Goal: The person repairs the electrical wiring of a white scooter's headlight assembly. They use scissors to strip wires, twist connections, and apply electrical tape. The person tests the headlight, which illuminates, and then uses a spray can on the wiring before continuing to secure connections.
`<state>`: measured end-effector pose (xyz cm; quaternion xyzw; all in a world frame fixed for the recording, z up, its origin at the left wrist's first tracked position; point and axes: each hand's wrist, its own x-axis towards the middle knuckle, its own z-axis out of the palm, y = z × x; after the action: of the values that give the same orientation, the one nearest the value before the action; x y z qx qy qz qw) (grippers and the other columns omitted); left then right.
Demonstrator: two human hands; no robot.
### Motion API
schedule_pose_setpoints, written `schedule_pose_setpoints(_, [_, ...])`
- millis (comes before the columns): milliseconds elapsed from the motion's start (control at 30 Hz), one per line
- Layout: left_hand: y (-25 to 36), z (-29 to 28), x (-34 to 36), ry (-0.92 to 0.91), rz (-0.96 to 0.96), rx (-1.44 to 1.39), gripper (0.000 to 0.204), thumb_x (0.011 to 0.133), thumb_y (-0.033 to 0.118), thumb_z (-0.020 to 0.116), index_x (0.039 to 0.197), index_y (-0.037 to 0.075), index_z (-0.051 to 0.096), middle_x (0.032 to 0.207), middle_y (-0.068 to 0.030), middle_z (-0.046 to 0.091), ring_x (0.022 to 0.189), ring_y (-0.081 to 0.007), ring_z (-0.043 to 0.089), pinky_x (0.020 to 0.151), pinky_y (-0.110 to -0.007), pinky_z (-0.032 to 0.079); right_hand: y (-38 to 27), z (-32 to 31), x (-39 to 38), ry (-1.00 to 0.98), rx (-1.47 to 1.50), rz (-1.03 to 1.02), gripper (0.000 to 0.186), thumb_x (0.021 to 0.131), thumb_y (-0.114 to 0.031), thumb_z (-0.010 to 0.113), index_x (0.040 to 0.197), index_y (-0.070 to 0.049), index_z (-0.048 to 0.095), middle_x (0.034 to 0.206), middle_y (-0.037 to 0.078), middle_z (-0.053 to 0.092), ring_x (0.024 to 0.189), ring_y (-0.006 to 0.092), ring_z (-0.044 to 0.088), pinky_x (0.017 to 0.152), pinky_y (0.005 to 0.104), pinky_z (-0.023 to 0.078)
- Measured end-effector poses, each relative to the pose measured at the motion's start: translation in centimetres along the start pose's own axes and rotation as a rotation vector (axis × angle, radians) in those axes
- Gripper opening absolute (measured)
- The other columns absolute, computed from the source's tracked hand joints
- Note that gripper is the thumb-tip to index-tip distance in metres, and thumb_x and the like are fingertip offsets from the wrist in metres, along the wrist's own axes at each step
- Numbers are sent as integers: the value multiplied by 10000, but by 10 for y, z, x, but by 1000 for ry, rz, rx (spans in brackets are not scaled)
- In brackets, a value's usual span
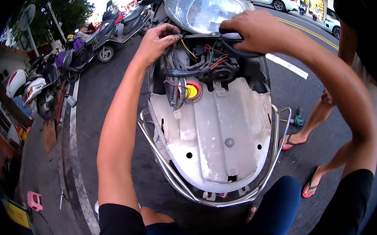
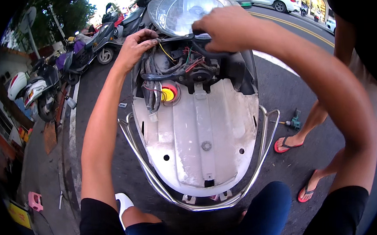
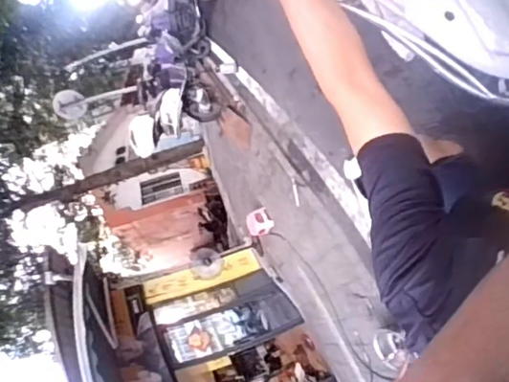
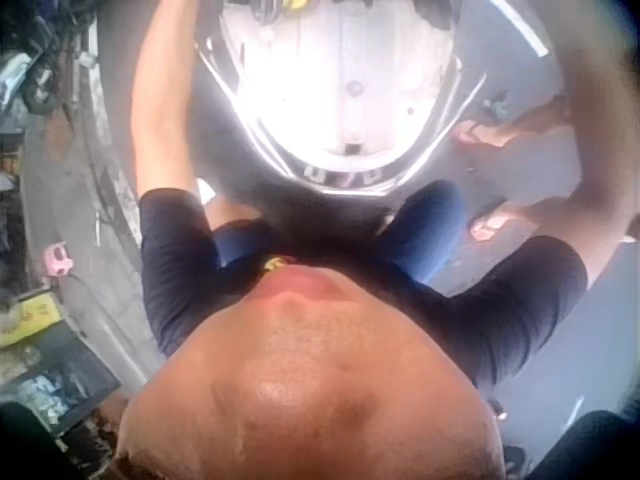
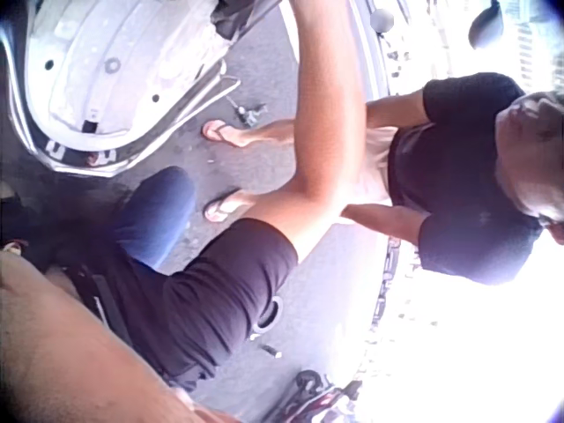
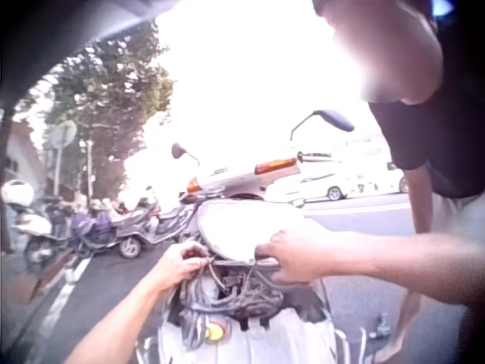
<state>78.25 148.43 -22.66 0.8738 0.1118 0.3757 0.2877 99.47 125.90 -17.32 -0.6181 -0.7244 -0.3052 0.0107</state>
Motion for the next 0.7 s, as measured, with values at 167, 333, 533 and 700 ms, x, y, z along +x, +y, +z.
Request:
schedule_pose_setpoints(167, [0,-4,-3,2,12,33,203,900,99,642,1079,5,653,995,-21,673,945,-95,605,877,-243,471,-8,-12,18,-24,-30,8,512,774,-196,714,1269,-93,630,1091,170,707,992,315,688,873,403,554])
schedule_pose_setpoints(333, [1,-2,1,-28,37,58,211,871,98,640,1060,6,646,976,-14,662,909,-90,591,856,-238,461,-4,-25,35,-163,-26,-39,487,745,-207,690,1209,-61,665,1044,181,711,964,323,685,862,398,540])
schedule_pose_setpoints(533, [4,-6,-1,-49,37,42,210,863,116,647,1040,2,645,959,-16,649,910,-92,580,864,-247,456,-5,-31,44,-195,9,-92,378,731,-231,638,1058,-59,717,900,195,708,870,368,678,758,449,538])
schedule_pose_setpoints(700, [4,-5,2,-56,53,96,211,863,122,647,1038,4,647,963,-14,648,913,-96,578,872,-248,453,4,-18,52,-117,56,-211,377,719,-210,664,1055,-48,720,892,199,709,858,356,686,754,455,541])
